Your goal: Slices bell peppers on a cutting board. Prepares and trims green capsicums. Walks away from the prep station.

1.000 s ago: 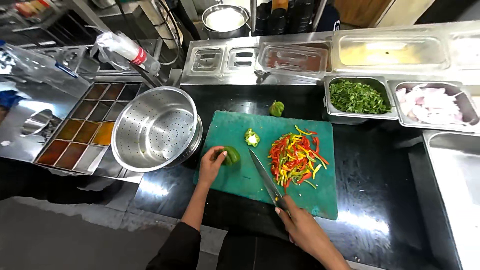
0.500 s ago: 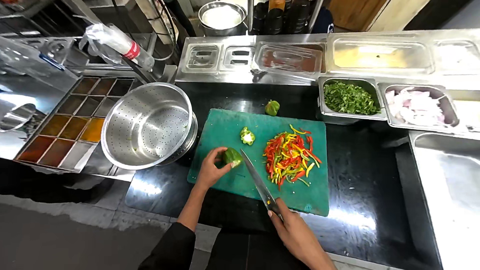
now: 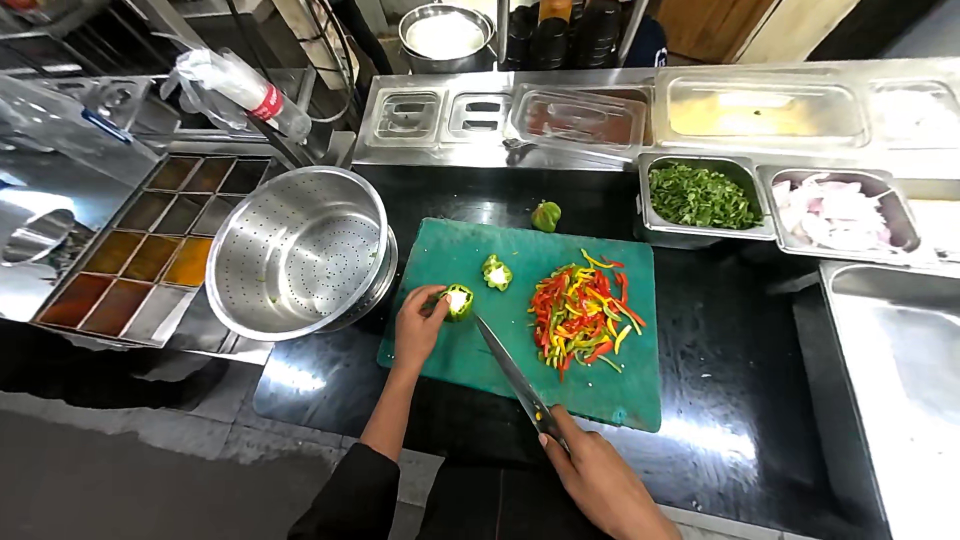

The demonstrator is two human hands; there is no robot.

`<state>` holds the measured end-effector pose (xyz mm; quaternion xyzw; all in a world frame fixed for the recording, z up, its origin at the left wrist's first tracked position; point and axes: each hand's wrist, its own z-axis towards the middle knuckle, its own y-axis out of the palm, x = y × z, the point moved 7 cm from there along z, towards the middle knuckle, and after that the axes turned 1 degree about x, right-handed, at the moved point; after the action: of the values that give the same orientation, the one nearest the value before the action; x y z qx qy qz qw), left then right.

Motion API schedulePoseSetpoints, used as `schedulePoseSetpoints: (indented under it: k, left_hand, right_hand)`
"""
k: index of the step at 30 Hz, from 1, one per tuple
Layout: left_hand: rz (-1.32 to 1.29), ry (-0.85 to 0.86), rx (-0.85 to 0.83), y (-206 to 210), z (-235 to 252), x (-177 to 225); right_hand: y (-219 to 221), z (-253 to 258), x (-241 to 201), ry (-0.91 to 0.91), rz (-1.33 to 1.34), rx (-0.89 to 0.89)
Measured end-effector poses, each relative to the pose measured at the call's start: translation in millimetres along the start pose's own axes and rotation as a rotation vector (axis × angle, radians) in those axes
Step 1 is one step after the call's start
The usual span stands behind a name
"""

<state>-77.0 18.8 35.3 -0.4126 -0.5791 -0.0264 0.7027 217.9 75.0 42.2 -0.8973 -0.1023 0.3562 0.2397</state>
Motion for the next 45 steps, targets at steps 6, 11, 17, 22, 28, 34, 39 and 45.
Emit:
schedulePoseSetpoints:
  k: [6,11,17,22,28,34,39,45]
  left_hand:
    - [-0.179,0.048,-0.074,3.6,-1.2,1.4]
    - [-0.261,0.064,-0.078,10.3,-7.6,0.4]
    - [-0.293,0.133,-0.073,15.1,-10.7,-1.7]
    - [-0.311,0.221,-0.037,21.0,-15.4,1.3]
    - [-0.299,0.466,0.039,33.2,-24.5,-4.1]
    - [-0.292,0.598,0.028,35.0,-28.4,-1.4]
    - [-0.328,0.56,0.048,32.4,-27.4,-3.1]
    - [-0.333,0.595,0.113,29.1,-26.4,-3.2]
  right_hand:
    - [-14.3,1.3,-19.9,0.018,-0.125,0.031]
    - [-25.3,-4.9,-29.2,0.11,-0.234,0.006]
    - [-22.1,-13.8,-22.2,0.179,-0.277,-0.054]
    - [-23.1,-17.9,-17.1,0.208,-0.272,-0.123]
    - [-32.4,-13.6,-14.3,0.188,-0.267,-0.178]
    - [-39.2,-2.0,-19.4,0.15,-0.291,-0.2]
    - [-38.8,14.2,-34.5,0.143,-0.328,-0.184]
    - [-40.1,26.0,-50.6,0.158,-0.353,-0.198]
